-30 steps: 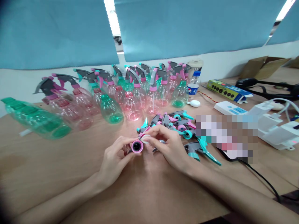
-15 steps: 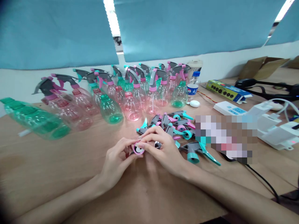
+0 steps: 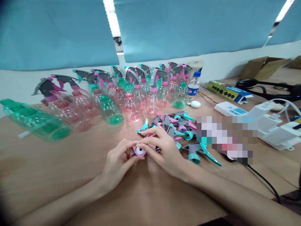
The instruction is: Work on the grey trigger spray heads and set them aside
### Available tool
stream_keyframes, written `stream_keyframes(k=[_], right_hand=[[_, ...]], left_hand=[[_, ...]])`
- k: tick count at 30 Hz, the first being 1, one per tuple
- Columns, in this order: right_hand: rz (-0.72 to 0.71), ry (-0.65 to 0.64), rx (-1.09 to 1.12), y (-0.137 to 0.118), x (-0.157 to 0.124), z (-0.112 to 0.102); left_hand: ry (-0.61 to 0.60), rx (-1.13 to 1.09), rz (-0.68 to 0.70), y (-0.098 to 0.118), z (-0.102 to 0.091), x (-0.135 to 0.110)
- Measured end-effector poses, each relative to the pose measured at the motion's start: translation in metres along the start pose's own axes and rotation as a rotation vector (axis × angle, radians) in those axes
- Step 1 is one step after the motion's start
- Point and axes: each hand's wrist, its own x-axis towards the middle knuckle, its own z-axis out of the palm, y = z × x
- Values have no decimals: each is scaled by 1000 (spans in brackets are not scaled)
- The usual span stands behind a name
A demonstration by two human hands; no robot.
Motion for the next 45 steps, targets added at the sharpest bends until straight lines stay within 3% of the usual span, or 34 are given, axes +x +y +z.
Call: stream_keyframes(k=[8, 15, 20, 41, 45], right_hand=[[-99, 72, -53, 3, 3, -9], [-150, -147, -5, 2, 0, -8], [-103, -192, -6, 4, -2, -6], [-138, -203, -176, -2, 2, -5], [-134, -113, -174, 2, 0, 0]], left_hand=[[-31, -20, -11, 0, -1, 0], [-32, 7, 13, -1, -2, -1], [-42, 51, 64, -2, -2, -2], [-23, 82, 111, -4, 1, -5], [-16, 91, 65, -6, 1, -5]])
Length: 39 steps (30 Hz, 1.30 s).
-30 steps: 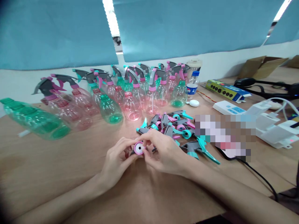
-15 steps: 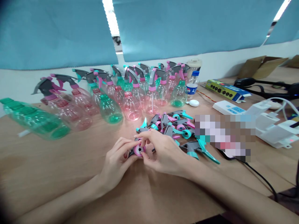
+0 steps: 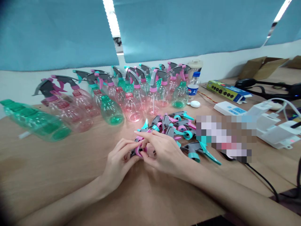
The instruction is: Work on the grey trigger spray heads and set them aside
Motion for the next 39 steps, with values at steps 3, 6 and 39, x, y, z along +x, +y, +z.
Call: stream_keyframes(k=[3, 6, 39], right_hand=[[50, 62, 80, 3, -3, 4], [80, 56, 204, 4, -5, 3], [58, 113, 209, 2, -2, 2]], left_hand=[[5, 2, 10, 0, 0, 1], [1, 0, 42, 2, -1, 2], [-10, 27, 3, 4, -4, 3]])
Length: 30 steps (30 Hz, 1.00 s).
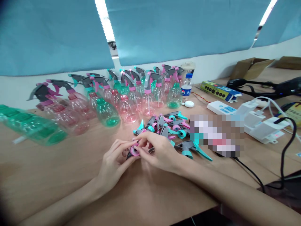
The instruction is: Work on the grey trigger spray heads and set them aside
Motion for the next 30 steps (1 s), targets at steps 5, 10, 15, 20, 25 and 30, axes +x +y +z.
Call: stream_keyframes(k=[5, 10, 15, 20, 25, 30], right_hand=[[-44, 173, -62, -3, 12, -19], [-17, 296, -129, -6, 16, -46], [24, 290, -216, -10, 3, -72], [89, 201, -405, -19, -16, -98], [164, -28, -499, -17, -38, -114], [211, -257, -683, 6, -67, -117]], left_hand=[[30, 40, 60, 2, -2, 3], [90, 113, 122, 6, 1, 25], [74, 264, 129, 8, 15, 68], [-176, 320, 154, 0, 29, 87], [-261, 368, 183, -3, 27, 72], [-199, 407, 211, -2, 24, 59]])
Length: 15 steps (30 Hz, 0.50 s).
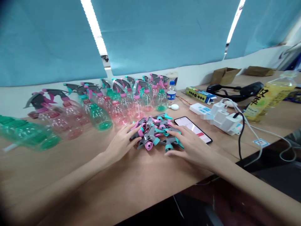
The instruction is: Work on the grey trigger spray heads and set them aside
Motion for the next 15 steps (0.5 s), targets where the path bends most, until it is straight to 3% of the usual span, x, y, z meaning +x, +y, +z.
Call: stream_keyframes(k=[7, 15], right_hand=[[-77, -97, -69, -1, -13, 25], [-193, -34, -71, -2, -13, 25]], left_hand=[[-61, 52, -66, -2, 12, -4], [-113, 42, -158, -9, 14, 6]])
